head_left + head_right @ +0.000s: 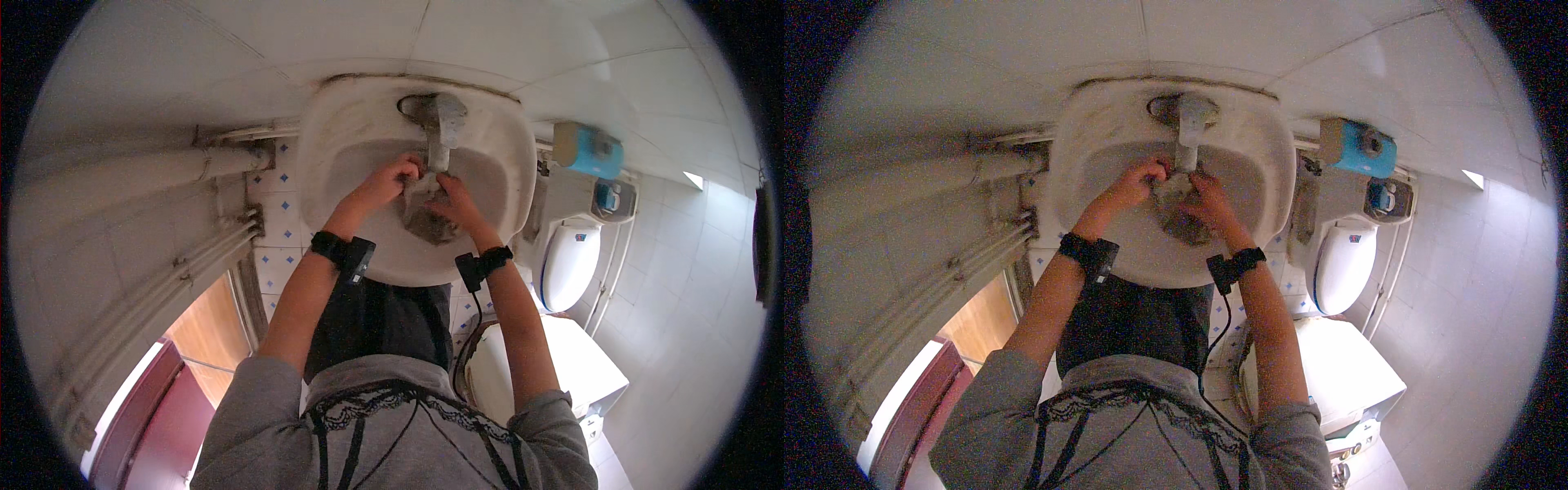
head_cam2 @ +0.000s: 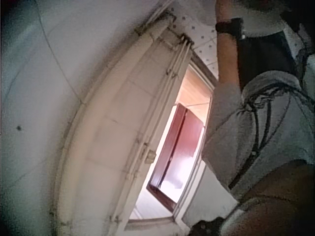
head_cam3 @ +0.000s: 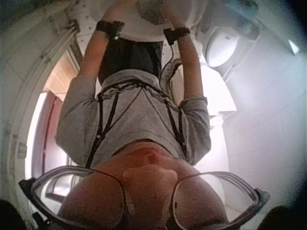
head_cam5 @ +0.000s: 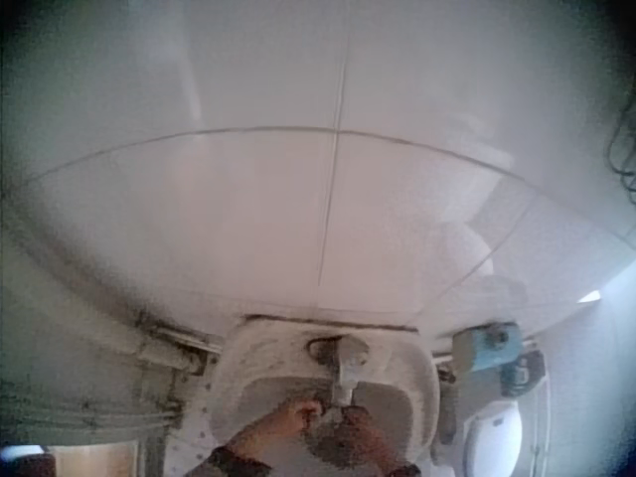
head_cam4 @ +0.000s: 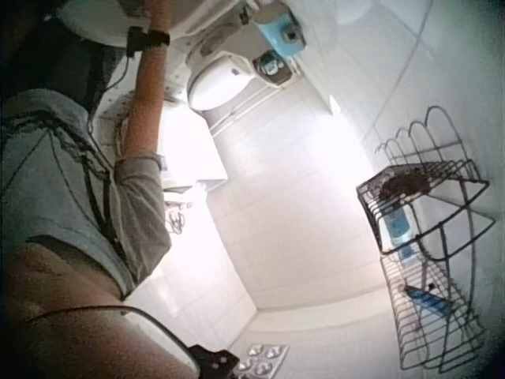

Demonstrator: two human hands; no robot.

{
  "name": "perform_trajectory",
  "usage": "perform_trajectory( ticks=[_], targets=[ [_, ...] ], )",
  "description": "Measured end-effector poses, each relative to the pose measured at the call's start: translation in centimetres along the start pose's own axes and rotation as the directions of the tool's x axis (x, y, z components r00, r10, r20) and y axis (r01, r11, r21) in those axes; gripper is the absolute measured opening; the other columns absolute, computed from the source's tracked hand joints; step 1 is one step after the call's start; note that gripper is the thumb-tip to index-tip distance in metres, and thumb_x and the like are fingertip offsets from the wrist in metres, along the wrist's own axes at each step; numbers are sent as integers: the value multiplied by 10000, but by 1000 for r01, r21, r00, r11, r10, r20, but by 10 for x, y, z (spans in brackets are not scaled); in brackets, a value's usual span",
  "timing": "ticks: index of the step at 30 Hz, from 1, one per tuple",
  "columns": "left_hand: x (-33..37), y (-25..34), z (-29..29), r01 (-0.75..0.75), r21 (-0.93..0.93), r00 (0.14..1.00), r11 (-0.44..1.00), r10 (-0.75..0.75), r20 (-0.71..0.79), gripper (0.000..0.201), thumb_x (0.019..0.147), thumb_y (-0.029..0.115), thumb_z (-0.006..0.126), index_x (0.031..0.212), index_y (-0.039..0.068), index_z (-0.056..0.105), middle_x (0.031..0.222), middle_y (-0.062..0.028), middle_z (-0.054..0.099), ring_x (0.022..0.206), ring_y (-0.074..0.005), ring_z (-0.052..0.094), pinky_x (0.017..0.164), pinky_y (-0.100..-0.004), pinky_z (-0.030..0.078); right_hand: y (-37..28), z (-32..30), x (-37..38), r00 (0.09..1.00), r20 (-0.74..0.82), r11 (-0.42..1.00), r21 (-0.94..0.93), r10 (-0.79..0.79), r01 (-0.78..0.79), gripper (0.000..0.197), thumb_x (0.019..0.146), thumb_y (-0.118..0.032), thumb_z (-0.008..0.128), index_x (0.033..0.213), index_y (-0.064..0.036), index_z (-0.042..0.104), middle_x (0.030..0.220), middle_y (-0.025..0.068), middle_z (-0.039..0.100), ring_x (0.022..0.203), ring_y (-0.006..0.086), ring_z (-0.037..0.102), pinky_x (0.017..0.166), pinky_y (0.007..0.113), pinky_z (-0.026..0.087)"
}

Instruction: The person is washing and rinsing a small grey cloth in a bathroom sink, then moves to an office and picks up a water bottle.

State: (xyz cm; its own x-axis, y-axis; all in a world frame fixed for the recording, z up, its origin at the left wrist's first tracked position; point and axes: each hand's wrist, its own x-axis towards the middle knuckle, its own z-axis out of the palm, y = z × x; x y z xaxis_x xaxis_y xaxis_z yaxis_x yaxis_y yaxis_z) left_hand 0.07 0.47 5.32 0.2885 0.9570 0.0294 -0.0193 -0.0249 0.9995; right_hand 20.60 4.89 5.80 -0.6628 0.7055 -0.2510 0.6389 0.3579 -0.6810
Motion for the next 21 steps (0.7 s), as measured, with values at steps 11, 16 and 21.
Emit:
perform_trajectory(
  ticks=[11,16,21],
  targets=[
    [-10,26,36,517,439,748,735,-139,-649,278,755,157,595,972,14,496,912,-113,492,860,-261,485,715,-352,413,-37,-32,-43,847,-493,950,-115,198,-289,443,636,-84,617,1067,-118,518,959,111,541,855,298,533,691,340,446],
    [-23,-47,61,542,-145,769,828,-558,-310,378,800,303,537,1046,21,481,1008,-96,520,943,-221,488,779,-333,394,-44,7,-31,854,-410,947,103,319,-304,424,685,7,556,1098,-71,502,989,109,540,890,248,519,755,324,412],
    [-7,1,64,285,-174,921,943,-320,-223,399,833,303,477,1107,14,455,1076,-86,499,966,-205,487,823,-308,385,-44,15,-46,984,-100,946,303,150,-114,440,746,-111,567,1162,-53,436,1006,118,540,849,238,536,720,325,431]
  ],
)
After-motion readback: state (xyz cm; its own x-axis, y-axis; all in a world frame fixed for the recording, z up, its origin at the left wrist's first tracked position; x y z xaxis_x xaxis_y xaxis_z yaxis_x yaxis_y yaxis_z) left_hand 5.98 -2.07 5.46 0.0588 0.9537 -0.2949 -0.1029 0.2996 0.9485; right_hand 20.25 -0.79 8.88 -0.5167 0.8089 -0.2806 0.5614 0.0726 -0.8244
